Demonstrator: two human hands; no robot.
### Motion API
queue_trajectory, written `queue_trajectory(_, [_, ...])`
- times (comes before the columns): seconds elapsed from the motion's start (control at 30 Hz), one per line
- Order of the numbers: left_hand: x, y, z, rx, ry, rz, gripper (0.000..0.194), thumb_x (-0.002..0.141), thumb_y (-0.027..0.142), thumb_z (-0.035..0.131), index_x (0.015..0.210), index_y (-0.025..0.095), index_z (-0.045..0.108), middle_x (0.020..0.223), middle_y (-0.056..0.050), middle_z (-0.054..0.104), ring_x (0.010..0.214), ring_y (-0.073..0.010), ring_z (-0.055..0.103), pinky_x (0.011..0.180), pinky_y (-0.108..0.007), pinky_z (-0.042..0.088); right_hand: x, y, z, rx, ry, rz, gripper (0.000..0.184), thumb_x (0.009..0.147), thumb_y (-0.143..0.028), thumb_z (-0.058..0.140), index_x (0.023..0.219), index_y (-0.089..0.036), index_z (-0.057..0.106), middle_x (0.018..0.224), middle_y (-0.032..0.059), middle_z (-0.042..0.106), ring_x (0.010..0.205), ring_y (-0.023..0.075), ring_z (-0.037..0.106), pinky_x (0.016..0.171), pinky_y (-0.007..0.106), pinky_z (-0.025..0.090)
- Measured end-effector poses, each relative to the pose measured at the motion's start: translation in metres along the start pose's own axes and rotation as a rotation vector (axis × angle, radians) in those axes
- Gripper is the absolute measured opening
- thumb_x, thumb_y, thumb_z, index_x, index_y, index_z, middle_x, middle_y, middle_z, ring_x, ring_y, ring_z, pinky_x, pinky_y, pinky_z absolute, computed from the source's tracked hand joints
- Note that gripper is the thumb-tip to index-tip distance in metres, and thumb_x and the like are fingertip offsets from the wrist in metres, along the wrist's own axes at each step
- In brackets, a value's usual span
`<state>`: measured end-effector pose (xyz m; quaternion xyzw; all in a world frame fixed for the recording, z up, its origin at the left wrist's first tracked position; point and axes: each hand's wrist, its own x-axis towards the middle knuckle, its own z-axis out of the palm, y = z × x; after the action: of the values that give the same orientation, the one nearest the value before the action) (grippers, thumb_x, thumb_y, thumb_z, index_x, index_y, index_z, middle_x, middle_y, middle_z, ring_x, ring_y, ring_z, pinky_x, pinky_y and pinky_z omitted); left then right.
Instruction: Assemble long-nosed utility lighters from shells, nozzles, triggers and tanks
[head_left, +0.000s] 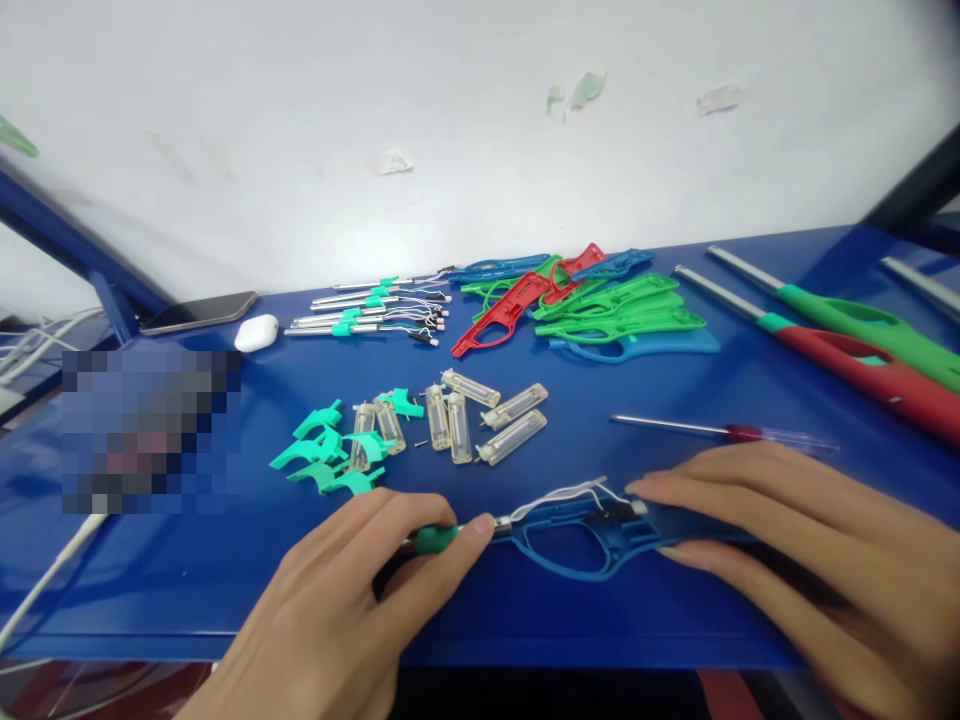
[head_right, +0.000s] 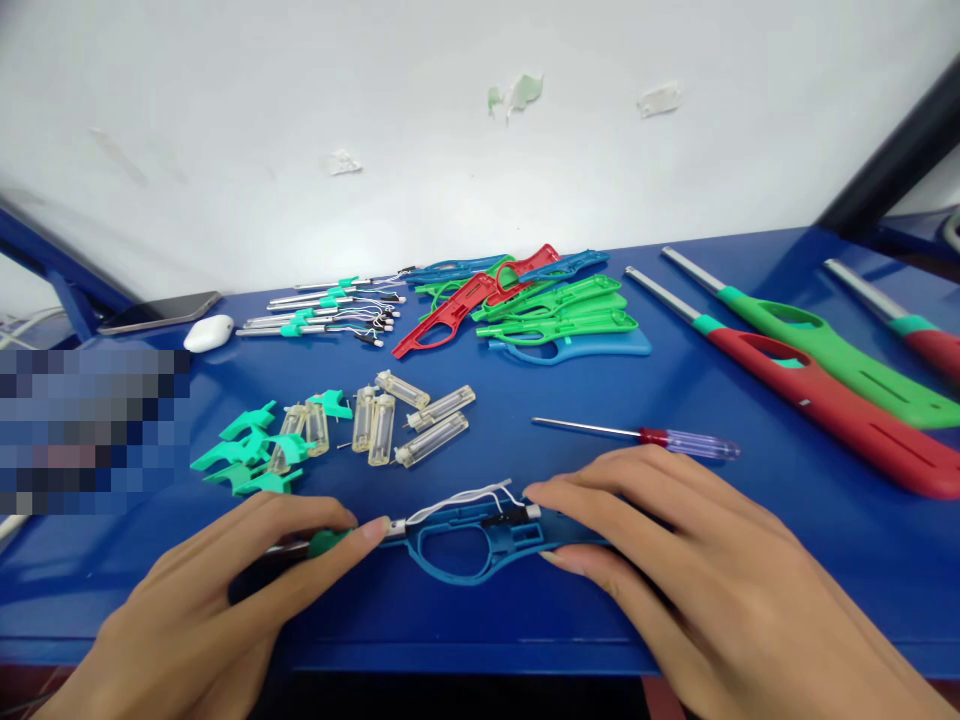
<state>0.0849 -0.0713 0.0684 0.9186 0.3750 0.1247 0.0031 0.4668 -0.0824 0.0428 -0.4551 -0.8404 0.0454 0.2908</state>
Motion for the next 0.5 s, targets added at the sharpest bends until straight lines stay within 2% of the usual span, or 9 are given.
queue_trajectory(0.13, [-0.003, 0.001, -0.001, -0.044, -0.071, -0.038, 0.095, 0.097, -0.012, 0.033, 0.173, 0.044, 0.044, 0.152, -0.005, 0.056, 0.132, -0.0204, 0.056, 0.119, -0.037, 0.054, -0.001, 0.001, 0.001, 0.008, -0.012, 0.016, 0.045, 0.113, -0.038, 0.061, 0.157, -0.046, 0.064, 0.142, -0.0066, 0.081, 0.12, 0.0308, 0.082, 0.117, 0.055, 0.061])
queue_trajectory(0.37, [0.007, 0.002, -0.004, -0.082, -0.039, -0.004, 0.098, 0.091, -0.015, 0.034, 0.169, 0.041, 0.05, 0.147, -0.002, 0.057, 0.13, -0.0146, 0.057, 0.12, -0.026, 0.048, -0.008, 0.003, 0.002, 0.013, 0.002, 0.05, 0.05, 0.114, -0.035, 0.06, 0.161, -0.049, 0.059, 0.148, -0.0052, 0.075, 0.122, 0.0292, 0.08, 0.117, 0.055, 0.062])
queue_trajectory(0.5, [0.01, 0.006, -0.012, -0.117, -0.073, -0.028, 0.097, 0.09, -0.014, 0.035, 0.168, 0.041, 0.05, 0.142, -0.002, 0.061, 0.124, -0.0144, 0.061, 0.115, -0.025, 0.052, -0.009, 0.003, 0.003, 0.013, -0.003, 0.059, 0.053, 0.114, -0.036, 0.06, 0.164, -0.053, 0.056, 0.15, -0.0042, 0.073, 0.122, 0.0303, 0.079, 0.113, 0.056, 0.065])
